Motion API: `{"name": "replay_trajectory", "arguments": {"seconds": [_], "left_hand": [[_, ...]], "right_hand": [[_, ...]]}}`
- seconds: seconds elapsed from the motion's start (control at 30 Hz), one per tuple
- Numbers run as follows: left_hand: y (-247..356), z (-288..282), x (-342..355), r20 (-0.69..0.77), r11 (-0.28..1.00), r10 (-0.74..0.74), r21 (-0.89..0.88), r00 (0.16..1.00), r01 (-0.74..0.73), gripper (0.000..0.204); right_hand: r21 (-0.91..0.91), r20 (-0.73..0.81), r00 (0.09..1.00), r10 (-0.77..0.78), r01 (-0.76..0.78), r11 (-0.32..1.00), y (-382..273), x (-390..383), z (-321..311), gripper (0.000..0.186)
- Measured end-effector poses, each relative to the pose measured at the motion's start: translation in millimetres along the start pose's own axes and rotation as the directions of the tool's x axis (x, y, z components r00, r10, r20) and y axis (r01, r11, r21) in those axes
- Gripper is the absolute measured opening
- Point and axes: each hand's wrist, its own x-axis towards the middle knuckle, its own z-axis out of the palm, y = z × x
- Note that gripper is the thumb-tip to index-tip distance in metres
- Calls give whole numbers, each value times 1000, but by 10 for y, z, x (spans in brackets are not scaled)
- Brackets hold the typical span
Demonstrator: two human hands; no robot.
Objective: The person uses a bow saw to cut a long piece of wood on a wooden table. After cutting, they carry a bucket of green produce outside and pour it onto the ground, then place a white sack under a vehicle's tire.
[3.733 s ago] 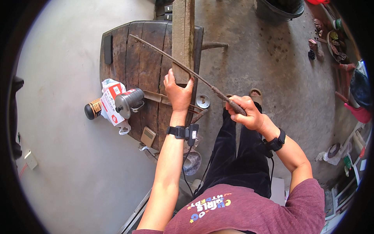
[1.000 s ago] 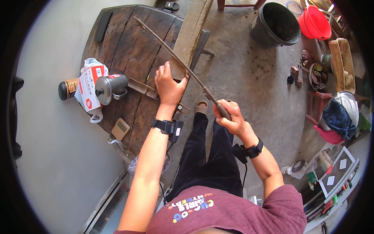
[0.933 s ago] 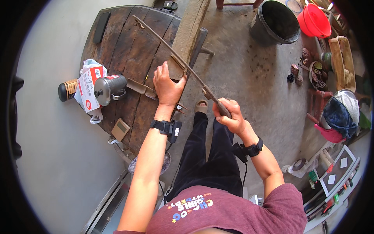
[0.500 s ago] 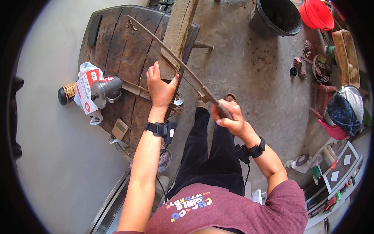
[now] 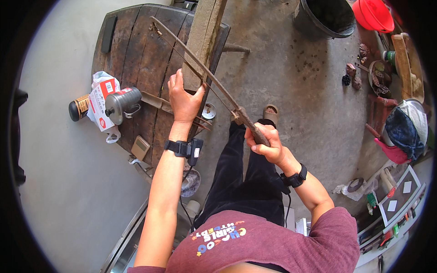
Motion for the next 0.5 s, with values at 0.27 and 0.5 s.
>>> {"name": "replay_trajectory", "arguments": {"seconds": [0.27, 0.5], "left_hand": [[-29, 3, -1, -4, 999, 26, -30, 1000, -26, 72], [-6, -1, 5, 5, 999, 7, -35, 1000, -7, 72]], "right_hand": [[20, 24, 1000, 3, -3, 1000, 68, 459, -17, 27], [15, 18, 1000, -4, 4, 1000, 29, 446, 55, 29]]}}
